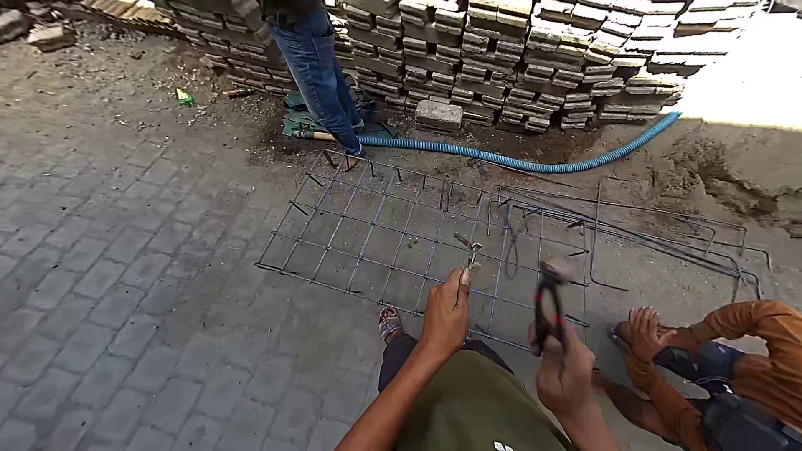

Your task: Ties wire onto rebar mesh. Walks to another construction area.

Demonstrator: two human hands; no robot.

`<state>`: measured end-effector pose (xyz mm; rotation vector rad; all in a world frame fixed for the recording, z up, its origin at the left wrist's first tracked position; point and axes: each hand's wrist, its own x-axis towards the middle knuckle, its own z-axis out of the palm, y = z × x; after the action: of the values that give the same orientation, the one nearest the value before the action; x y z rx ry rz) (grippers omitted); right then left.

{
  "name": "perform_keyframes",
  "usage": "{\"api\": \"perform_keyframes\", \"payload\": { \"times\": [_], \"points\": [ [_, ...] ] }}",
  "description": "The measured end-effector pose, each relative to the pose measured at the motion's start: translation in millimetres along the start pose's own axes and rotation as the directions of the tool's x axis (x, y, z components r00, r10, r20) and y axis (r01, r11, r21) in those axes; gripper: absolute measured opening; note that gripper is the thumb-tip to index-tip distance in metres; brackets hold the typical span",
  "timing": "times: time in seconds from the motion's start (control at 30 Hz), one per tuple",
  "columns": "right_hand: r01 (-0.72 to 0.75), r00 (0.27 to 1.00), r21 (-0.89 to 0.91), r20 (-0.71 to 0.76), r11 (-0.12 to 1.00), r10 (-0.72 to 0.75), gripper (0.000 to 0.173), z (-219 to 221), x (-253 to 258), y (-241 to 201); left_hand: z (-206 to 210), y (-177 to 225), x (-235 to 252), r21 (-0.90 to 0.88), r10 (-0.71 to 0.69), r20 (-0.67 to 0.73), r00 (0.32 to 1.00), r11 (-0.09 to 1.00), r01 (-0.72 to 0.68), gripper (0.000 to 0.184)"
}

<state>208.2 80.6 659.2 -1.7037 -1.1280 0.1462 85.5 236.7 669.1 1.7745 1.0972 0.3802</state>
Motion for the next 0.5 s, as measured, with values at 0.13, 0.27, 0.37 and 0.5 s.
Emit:
{"api": "perform_keyframes", "payload": {
  "times": [0.13, 0.27, 0.37, 0.5],
  "points": [
    [-0.171, 0.977, -0.153, 0.103, 0.973, 0.187, 0.052, -5.1, 5.9, -1.4, -3.5, -4.3, 5.1, -0.009, -0.042, 0.022, 0.999, 0.999, 0.042, 0.037],
    [0.074, 0.996, 0.107, -0.065, 0.991, -0.068, 0.051, -15.8, 10.0, -11.0, -3.5, -6.1, 2.6, -0.005, -0.069, 0.040, 0.997, 0.998, 0.069, 0.037],
    [-0.077, 0.992, -0.201, 0.081, 0.976, 0.095, 0.050, 16.0, -8.2, 18.1, -5.8, 5.2, 1.2, 0.027, -0.068, 0.082, 0.994, 0.997, 0.066, 0.036],
    [-0.082, 0.995, -0.007, 0.056, 0.997, 0.082, 0.052, -8.3, 11.2, -10.5, -5.4, -8.2, 8.1, 0.072, -0.099, 0.090, 0.991, 0.993, 0.092, 0.039]
  ]
}}
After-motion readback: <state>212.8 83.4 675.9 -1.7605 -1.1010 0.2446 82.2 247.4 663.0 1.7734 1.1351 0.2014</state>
